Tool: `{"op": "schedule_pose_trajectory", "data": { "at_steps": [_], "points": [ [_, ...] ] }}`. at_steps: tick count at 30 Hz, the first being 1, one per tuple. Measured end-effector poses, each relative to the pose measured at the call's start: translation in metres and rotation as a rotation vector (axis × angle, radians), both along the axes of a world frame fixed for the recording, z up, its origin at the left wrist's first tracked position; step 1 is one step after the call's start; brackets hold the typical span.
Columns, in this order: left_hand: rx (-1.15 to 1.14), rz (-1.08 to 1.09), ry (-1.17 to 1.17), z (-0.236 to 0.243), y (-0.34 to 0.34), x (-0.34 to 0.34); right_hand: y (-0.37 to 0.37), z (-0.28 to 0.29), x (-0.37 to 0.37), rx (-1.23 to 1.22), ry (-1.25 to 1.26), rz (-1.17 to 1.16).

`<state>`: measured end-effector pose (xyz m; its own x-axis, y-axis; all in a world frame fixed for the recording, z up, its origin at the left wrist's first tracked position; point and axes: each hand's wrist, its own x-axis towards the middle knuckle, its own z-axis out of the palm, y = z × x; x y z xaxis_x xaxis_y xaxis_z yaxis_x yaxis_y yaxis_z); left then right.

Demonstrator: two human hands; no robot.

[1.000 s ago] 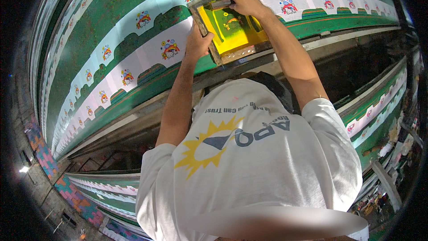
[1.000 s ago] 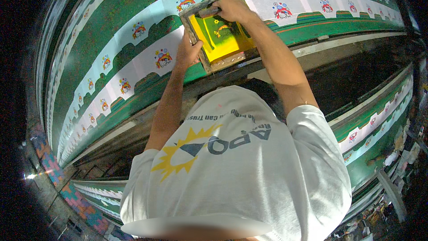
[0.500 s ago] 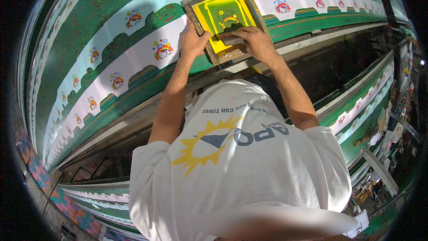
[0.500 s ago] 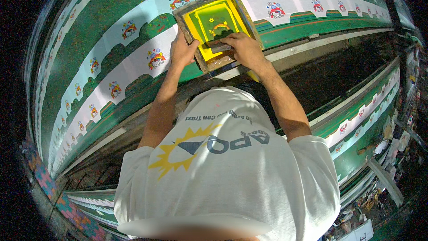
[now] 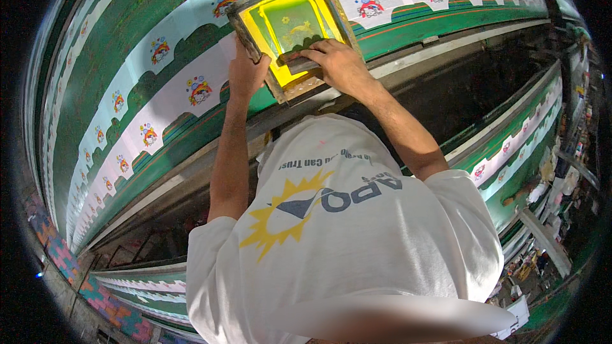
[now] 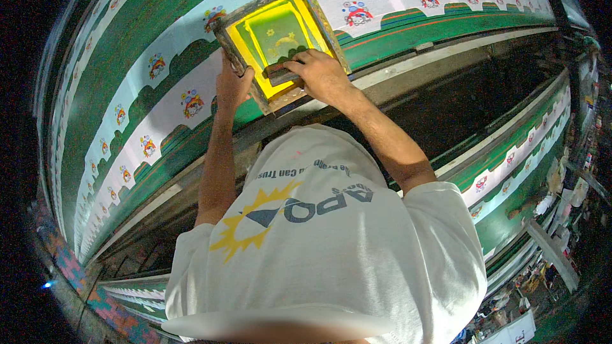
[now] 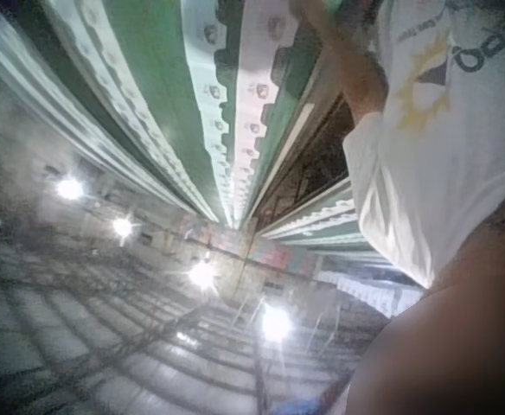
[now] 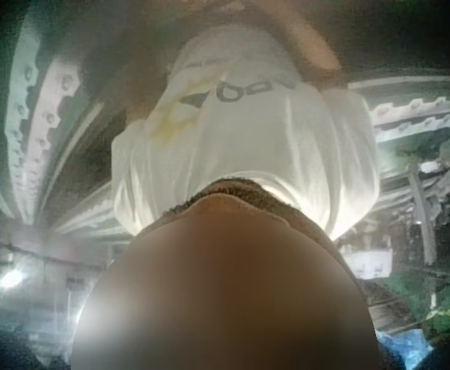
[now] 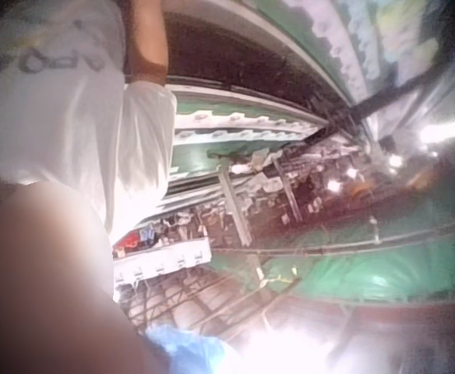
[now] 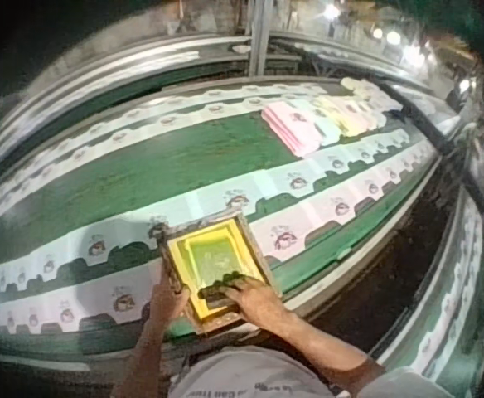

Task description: The person uses a squeegee to press ink through a stencil frame onto a long roll of patterned fabric moving on a conveyor. The operator repeatedly wipes the squeegee and repositions the frame while maintaining steady pressure across the printed surface.

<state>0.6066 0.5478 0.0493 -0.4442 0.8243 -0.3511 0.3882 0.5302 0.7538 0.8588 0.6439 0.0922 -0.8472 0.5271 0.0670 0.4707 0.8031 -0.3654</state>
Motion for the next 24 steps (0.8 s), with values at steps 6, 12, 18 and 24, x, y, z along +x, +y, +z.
{"op": "schedule_pose_trajectory", "data": {
  "at_steps": [6,12,18,24],
  "points": [
    [0.104,-0.067,0.256,-0.016,0.077,0.083,0.074,0.011,0.087,-0.088,-0.005,-0.039],
    [0.085,-0.044,0.076,-0.014,0.137,0.142,0.134,0.007,0.149,-0.057,-0.091,-0.047],
    [0.198,-0.084,0.108,-0.029,0.15,0.148,0.147,-0.007,0.162,-0.026,-0.007,0.009],
    [0.182,-0.089,-0.009,-0.035,0.153,0.142,0.152,-0.006,0.162,-0.078,-0.03,0.01]
  ]
}}
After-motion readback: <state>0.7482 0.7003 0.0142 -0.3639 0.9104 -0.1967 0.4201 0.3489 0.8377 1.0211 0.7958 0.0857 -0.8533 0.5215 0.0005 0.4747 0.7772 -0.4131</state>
